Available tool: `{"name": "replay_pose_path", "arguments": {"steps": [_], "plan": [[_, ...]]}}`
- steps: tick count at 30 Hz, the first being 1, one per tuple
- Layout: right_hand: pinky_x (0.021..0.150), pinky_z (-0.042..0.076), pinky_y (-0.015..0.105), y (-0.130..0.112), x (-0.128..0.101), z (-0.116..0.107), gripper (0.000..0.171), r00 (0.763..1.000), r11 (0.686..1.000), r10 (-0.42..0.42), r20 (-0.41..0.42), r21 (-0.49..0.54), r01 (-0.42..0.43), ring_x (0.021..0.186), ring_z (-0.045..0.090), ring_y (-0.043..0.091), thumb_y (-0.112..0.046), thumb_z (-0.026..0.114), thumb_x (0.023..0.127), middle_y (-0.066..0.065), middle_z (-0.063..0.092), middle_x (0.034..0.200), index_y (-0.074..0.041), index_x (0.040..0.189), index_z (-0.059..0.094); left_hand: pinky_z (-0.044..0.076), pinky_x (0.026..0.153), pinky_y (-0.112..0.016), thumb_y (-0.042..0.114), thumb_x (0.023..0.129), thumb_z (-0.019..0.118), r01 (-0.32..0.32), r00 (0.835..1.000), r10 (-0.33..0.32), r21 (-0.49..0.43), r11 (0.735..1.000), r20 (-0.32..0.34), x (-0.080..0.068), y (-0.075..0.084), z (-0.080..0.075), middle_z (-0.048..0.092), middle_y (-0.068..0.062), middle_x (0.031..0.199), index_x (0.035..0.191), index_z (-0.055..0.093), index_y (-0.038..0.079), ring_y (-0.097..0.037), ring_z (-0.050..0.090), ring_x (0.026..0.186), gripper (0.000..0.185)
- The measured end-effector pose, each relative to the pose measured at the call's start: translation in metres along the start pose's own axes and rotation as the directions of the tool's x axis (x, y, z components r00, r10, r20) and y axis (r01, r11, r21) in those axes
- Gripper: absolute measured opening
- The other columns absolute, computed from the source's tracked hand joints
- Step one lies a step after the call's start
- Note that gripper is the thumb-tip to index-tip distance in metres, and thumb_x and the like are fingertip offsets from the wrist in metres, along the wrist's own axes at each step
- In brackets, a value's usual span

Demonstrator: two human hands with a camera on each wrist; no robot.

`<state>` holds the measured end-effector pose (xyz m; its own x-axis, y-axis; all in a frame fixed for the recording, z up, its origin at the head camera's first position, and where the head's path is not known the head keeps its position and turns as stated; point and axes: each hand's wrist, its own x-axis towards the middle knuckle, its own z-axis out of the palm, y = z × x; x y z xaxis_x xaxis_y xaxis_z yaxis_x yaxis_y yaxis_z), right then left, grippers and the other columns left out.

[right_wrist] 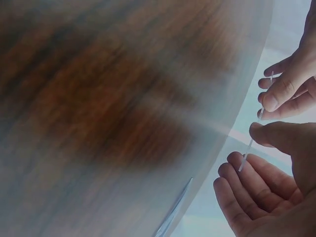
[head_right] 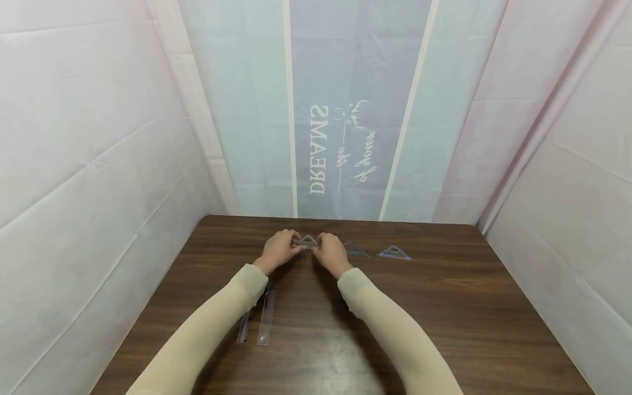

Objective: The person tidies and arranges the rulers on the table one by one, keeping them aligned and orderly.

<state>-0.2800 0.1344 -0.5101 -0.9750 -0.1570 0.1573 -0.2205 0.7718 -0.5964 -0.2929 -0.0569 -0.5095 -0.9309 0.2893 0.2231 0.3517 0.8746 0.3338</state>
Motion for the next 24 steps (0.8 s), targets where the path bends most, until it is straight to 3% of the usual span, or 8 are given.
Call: {"name": "replay_pose_path", "arguments": {"steps": [9,16,24], "plan": [[0.085,0.061,0.044,0.0,-0.014,-0.007,0.028,0.998,0.998,-0.06,-0.005,0.009,0.06,0.1,0.072,0.026,-0.015,0.079,0.1,0.015,0.075,0.116,0.001,0.122,0.074,0.056,0.08,-0.037,0.039,0.099,0.081,-0.026,1.0,0.027,-0.041,0.999,0.009,-0.013,0.0,-0.011,0.072,-0.004,0.108,0.127,0.077,0.013,-0.018,0.065,0.093,0.038],[0.091,0.06,0.046,-0.001,-0.03,-0.016,0.034,0.996,0.996,-0.084,0.023,0.016,0.084,0.106,0.071,0.03,-0.014,0.079,0.1,0.014,0.072,0.115,0.003,0.128,0.072,0.054,0.084,-0.037,0.04,0.098,0.082,-0.07,0.997,0.071,-0.044,0.997,0.02,-0.023,0.003,-0.02,0.07,0.0,0.104,0.123,0.078,0.015,-0.016,0.063,0.092,0.036],[0.077,0.059,0.035,-0.005,-0.045,-0.027,0.034,0.987,0.989,-0.143,0.069,0.054,0.139,0.097,0.07,0.022,-0.008,0.077,0.1,0.012,0.069,0.113,0.004,0.132,0.07,0.054,0.086,-0.036,0.039,0.096,0.084,-0.104,0.995,0.104,-0.032,0.994,0.011,-0.033,0.007,-0.03,0.07,0.003,0.102,0.12,0.079,0.016,-0.016,0.063,0.094,0.033]]}}
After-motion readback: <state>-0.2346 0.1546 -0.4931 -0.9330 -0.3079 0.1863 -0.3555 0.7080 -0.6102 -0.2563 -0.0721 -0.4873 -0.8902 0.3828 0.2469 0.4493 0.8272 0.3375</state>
